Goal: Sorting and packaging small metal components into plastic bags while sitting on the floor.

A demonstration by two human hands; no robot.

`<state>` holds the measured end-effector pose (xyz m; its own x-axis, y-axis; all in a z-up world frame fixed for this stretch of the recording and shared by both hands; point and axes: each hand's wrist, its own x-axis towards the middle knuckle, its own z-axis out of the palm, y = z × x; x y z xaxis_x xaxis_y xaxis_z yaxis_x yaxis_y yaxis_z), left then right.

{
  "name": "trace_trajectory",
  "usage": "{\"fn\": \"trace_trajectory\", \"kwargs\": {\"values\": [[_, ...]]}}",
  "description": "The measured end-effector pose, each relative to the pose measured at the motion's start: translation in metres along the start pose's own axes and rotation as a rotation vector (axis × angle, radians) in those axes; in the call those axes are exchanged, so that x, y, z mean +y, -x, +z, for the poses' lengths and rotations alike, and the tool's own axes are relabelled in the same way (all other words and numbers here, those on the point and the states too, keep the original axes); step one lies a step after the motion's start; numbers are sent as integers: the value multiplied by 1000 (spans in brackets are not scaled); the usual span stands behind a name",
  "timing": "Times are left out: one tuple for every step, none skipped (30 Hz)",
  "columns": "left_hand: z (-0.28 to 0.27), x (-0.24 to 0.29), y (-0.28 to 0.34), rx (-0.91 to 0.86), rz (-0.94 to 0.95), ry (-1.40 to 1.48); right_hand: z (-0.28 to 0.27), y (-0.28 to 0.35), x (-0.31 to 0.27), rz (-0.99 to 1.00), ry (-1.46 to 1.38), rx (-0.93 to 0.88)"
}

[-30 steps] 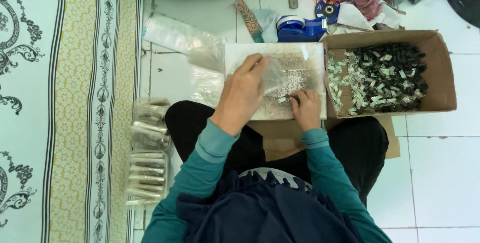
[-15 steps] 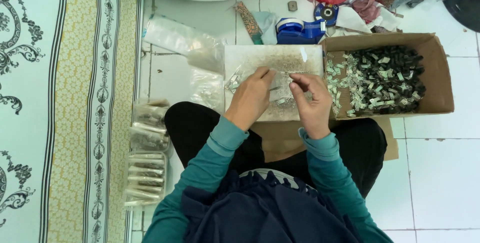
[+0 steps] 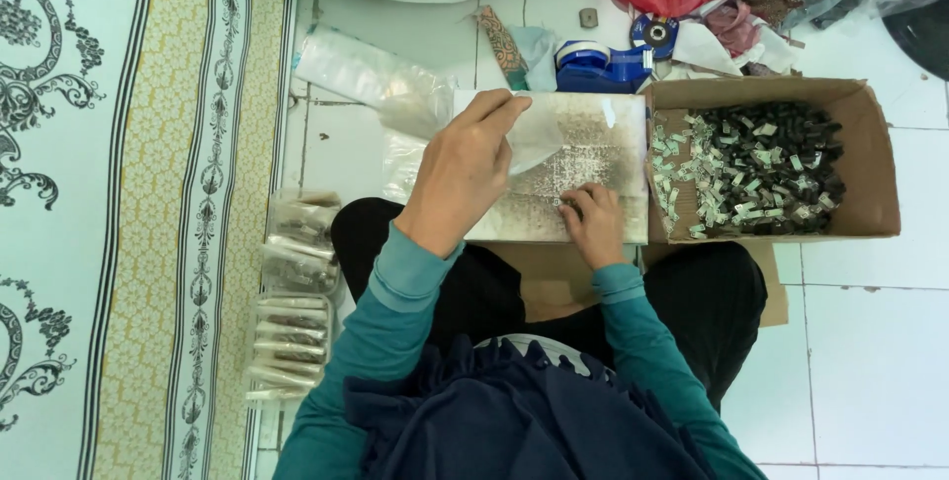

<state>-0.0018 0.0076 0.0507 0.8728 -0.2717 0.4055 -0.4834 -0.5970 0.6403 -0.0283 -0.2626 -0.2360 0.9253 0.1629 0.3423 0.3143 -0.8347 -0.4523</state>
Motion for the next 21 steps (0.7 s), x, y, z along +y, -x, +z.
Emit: {"fn": "trace_trajectory", "kwargs": {"values": [[4, -2, 1, 2, -1, 1, 1, 3, 3, -2, 2, -1], [7, -5, 1, -34, -18, 25, 4, 2, 7, 46, -27, -23], [9, -9, 1, -70, -36, 48, 6, 0, 10, 93, -56, -45], [14, -11, 0, -58, -39, 48, 1, 0, 8, 82, -53, -48], [18, -14, 0, -94, -44, 69, -4, 0, 6, 173, -156, -25], [20, -18, 2, -120, -56, 87, -8, -3, 2, 255, -261, -10], [24, -19, 2, -101, -67, 83, -23, -8, -12, 235, -262, -22], [27, -20, 1, -115, -67, 92, -37, -14, -26, 294, -357, 64], [30, -22, 0, -129, -66, 101, -51, -20, -40, 354, -453, 147], [33, -23, -1, -114, -77, 101, -74, -32, -59, 341, -452, 134], [35, -23, -3, -129, -71, 106, -97, -44, -77, 304, -559, 175], [37, -25, -5, -149, -60, 110, -118, -56, -96, 269, -668, 222], [39, -24, -7, -138, -65, 109, -132, -66, -103, 260, -668, 214], [40, -22, -8, -144, -55, 125, -145, -76, -109, 135, -674, 228], [42, -20, -9, -150, -45, 140, -159, -85, -116, 11, -679, 243], [41, -20, -9, -147, -50, 143, -166, -92, -126, 10, -678, 236], [41, -19, -9, -157, -30, 153, -173, -99, -136, -52, -613, 194], [40, -20, -13, -164, -5, 159, -179, -109, -146, -120, -550, 158], [34, -18, -15, -157, -4, 156, -178, -112, -146, -128, -550, 158], [29, -17, -14, -161, 0, 164, -177, -114, -147, -116, -542, 136], [24, -15, -14, -164, 5, 172, -176, -115, -148, -105, -534, 114]]}}
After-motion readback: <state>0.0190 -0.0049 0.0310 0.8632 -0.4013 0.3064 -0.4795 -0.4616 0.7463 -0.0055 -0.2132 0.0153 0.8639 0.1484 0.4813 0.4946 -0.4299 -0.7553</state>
